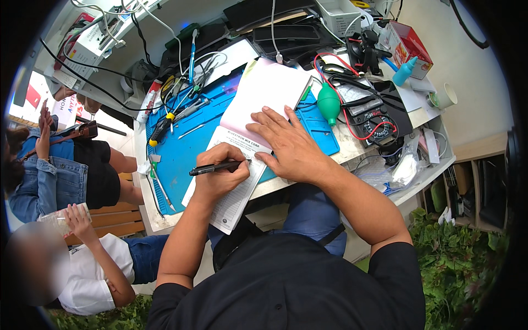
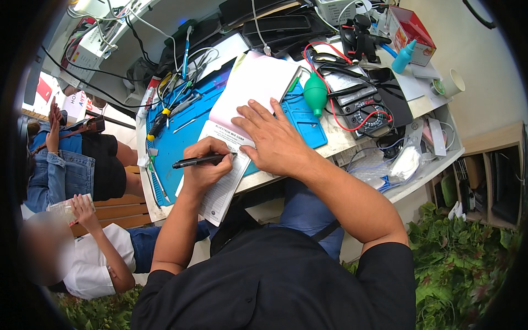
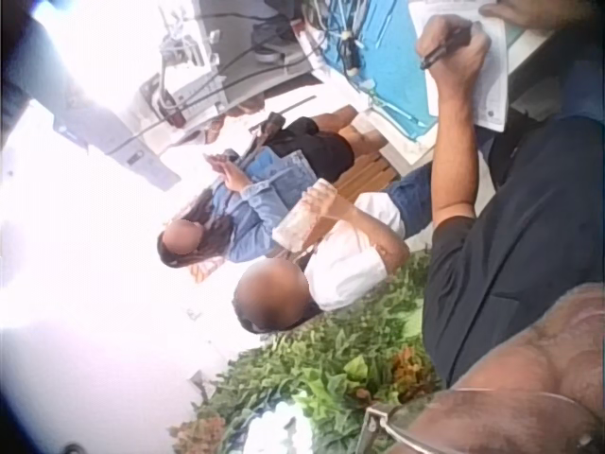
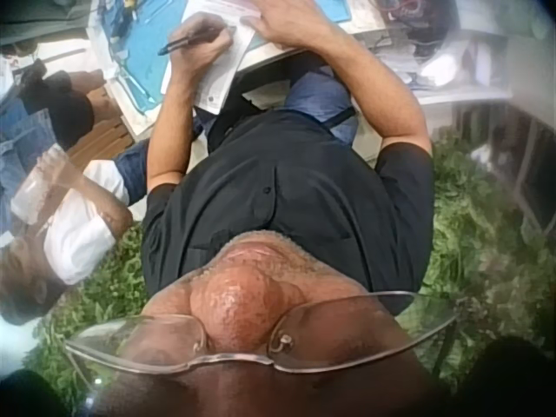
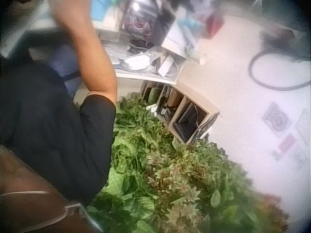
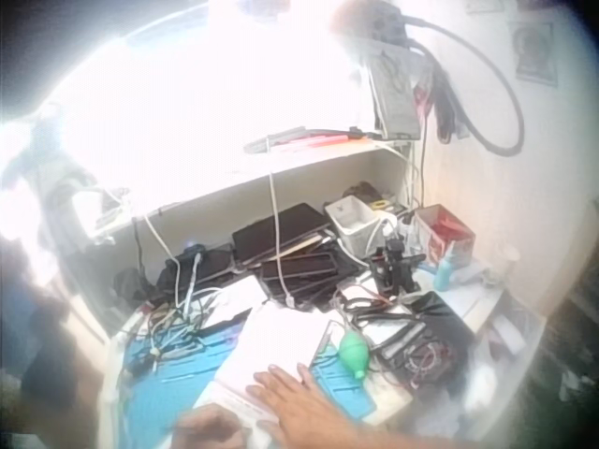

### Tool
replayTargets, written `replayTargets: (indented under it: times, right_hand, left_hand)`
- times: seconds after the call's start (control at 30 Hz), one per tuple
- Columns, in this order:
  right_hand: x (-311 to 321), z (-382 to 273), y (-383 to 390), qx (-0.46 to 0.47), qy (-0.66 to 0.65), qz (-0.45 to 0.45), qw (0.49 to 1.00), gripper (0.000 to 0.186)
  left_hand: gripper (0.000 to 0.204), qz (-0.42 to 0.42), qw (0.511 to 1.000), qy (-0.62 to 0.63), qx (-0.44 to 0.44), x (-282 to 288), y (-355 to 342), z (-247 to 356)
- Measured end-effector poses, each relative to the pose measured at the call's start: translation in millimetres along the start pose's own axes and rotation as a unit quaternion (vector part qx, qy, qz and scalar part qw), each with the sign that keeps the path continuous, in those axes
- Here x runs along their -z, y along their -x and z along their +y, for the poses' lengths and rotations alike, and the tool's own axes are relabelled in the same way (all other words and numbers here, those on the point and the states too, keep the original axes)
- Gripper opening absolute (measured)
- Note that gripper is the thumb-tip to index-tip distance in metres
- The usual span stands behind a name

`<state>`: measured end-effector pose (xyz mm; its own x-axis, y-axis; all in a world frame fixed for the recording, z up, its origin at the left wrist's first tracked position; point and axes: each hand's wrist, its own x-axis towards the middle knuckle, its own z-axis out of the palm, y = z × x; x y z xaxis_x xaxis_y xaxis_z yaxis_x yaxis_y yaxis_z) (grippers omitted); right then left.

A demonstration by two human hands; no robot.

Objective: The person uses a screwdriver to work on the internal components of a disassembled electronic device, then sets it aside. They proceed to handle a notepad, tear off a sheet, and write on it with a pen while standing at a cluttered workbench.

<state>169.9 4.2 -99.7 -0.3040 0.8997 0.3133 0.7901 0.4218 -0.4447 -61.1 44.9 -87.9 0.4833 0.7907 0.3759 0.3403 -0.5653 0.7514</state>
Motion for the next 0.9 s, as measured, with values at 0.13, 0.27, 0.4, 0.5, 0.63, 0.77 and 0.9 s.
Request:
replayTargets:
  times: [0.13, 0.27, 0.4, 0.5, 0.63, 0.77, 0.9]
  right_hand:
    - [1.5, 0.2, -0.9, 0.001, 0.008, -0.005, 1.0, 0.064]
    - [0.2, 0.7, -0.6, 0.0, 0.004, -0.001, 1.0, 0.063]
    - [0.3, 0.5, -0.8, -0.001, 0.005, -0.006, 1.0, 0.063]
    - [0.3, 0.6, -0.6, 0.0, 0.001, -0.004, 1.0, 0.063]
    - [0.3, 0.3, -0.6, -0.002, 0.0, -0.004, 1.0, 0.063]
    - [1.4, 0.2, -0.4, -0.003, 0.002, -0.006, 1.0, 0.063]
    - [-0.1, 1.0, -1.0, 0.0, 0.006, -0.003, 1.0, 0.063]
  left_hand:
    - [0.011, -0.005, 1.0, 0.007, -0.008, 0.4, -0.4, -1.8]
    - [0.011, -0.007, 1.0, 0.01, -0.017, 1.1, -0.9, -1.0]
    - [0.011, -0.008, 1.0, 0.011, -0.013, 1.1, -1.4, 0.7]
    - [0.011, -0.008, 1.0, 0.009, -0.014, 1.1, -1.0, 0.3]
    - [0.011, -0.006, 1.0, 0.009, -0.016, 0.9, -0.8, -0.1]
    - [0.011, -0.004, 1.0, 0.008, -0.014, 0.2, -0.9, 1.4]
    - [0.011, -0.016, 1.0, 0.024, -0.004, 1.5, -0.2, -3.9]
